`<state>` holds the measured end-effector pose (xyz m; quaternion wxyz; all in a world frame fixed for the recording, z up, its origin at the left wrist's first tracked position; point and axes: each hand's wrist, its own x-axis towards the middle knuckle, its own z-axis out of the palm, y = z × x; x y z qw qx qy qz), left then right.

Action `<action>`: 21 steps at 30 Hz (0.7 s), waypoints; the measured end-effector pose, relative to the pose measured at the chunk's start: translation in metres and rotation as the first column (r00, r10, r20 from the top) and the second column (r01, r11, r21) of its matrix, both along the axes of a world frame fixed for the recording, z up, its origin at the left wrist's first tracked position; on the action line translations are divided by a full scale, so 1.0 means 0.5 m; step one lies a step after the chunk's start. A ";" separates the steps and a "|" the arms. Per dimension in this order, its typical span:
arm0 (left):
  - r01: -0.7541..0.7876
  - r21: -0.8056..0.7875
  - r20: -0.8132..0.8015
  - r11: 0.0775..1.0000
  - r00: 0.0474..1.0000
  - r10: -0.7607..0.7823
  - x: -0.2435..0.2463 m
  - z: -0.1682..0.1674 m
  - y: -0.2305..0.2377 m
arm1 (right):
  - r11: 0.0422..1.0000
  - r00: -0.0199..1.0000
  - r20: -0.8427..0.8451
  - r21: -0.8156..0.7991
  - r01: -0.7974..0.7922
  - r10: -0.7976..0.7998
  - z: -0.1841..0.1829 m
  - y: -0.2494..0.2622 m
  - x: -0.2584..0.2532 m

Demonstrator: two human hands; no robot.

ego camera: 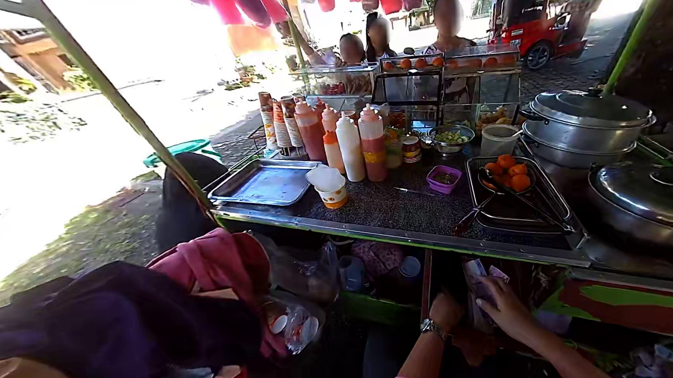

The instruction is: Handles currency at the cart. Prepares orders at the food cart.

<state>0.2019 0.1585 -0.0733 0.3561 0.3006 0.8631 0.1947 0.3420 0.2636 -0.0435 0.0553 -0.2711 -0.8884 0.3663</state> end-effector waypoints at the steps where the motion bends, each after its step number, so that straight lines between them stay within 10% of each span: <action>1: -0.010 0.000 0.011 1.000 1.000 0.010 0.000 0.002 0.002 | 1.000 1.000 -0.013 0.002 -0.017 0.017 0.006 -0.007 0.000; 9: -0.149 0.234 -0.110 0.961 0.978 0.179 0.021 0.019 -0.010 | 0.996 0.986 -0.164 -0.094 0.008 -0.023 0.023 -0.012 0.022; 16: -0.595 0.534 0.678 0.601 0.726 0.117 0.025 0.058 -0.023 | 0.976 0.944 -0.304 -0.205 0.070 -0.131 0.051 -0.024 0.047; 21: -0.647 0.492 0.847 0.583 0.509 -0.151 0.034 0.090 -0.054 | 0.998 0.879 -0.472 0.022 -0.061 0.064 0.046 -0.066 0.040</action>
